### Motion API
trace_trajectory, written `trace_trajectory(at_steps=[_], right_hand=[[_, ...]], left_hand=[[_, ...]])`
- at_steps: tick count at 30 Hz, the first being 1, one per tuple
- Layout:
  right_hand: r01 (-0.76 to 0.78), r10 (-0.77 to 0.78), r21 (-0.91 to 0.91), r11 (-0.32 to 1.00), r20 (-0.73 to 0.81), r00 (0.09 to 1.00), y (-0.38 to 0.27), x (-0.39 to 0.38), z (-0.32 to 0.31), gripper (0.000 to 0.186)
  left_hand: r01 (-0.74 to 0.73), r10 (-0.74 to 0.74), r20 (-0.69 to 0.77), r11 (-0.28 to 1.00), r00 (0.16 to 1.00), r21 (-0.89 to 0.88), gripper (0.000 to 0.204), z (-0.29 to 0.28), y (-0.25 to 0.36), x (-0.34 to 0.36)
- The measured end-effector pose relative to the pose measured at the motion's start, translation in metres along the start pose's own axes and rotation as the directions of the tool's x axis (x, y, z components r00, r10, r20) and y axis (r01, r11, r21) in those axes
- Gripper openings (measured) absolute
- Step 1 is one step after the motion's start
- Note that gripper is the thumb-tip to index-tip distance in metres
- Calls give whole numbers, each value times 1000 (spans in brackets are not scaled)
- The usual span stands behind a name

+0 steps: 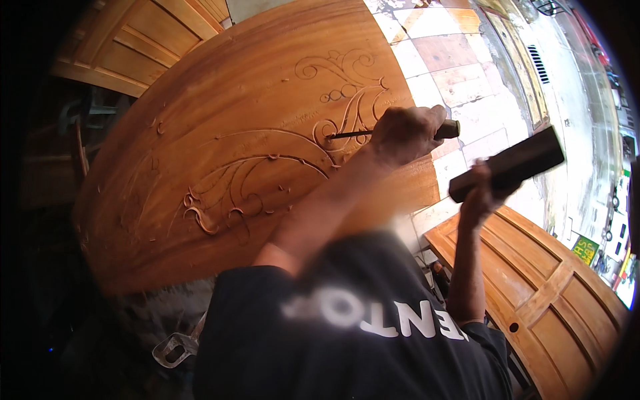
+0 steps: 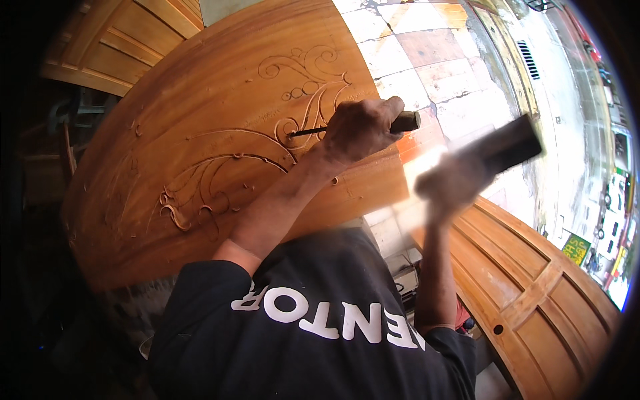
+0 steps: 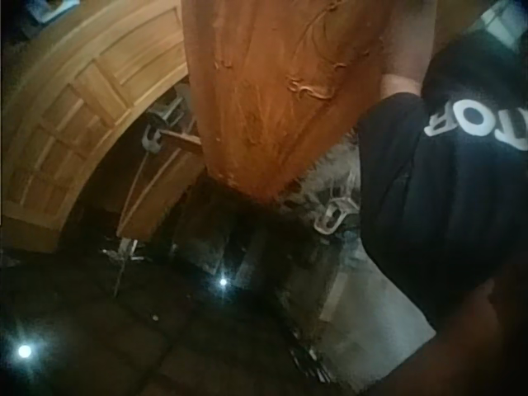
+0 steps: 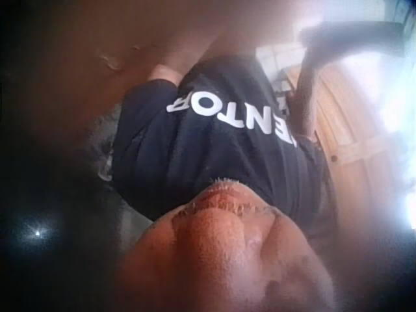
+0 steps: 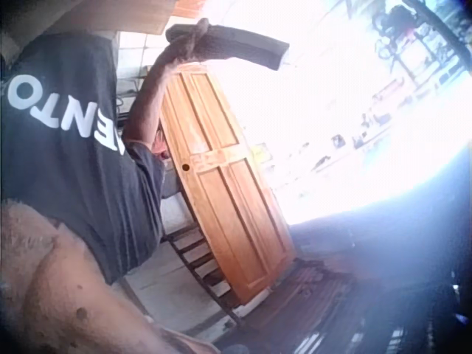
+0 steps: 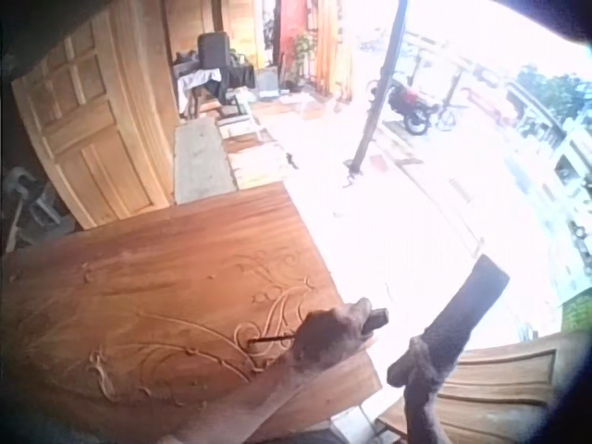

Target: The person carves a floral design into a large wooden board using a chisel and mallet. They repeatedly strike the chisel to shape the wood and occasionally brush away wood shavings with their hand.

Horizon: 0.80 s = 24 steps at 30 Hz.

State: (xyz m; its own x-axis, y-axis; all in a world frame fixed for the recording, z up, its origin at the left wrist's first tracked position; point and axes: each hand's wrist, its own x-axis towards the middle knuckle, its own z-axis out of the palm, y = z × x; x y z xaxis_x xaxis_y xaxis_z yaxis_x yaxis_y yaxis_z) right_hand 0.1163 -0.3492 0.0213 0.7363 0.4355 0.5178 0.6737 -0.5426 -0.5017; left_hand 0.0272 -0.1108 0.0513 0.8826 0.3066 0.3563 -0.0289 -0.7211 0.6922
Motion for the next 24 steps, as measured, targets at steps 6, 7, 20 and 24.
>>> trace_trajectory(at_steps=[6, 7, 20, 24], right_hand=[[-68, 77, -58, 996, 161, 984, -21, -13, -18, 80], [-251, 243, 130, 959, 81, 967, -41, -14, -20, 73], [-370, 369, 335, 866, 70, 927, -46, -108, -40, 72], [-465, 472, 286, 838, 46, 880, -68, -102, -48, 68]], left_hand=[[-163, 166, -120, 986, 979, 38, 44, 10, -1, -16], [-171, 173, -115, 985, 978, 26, 44, 10, 0, -17], [-563, 552, -121, 821, 825, -95, 32, -43, 55, -58], [-506, 505, -57, 862, 861, -12, 30, -20, 31, -42]])
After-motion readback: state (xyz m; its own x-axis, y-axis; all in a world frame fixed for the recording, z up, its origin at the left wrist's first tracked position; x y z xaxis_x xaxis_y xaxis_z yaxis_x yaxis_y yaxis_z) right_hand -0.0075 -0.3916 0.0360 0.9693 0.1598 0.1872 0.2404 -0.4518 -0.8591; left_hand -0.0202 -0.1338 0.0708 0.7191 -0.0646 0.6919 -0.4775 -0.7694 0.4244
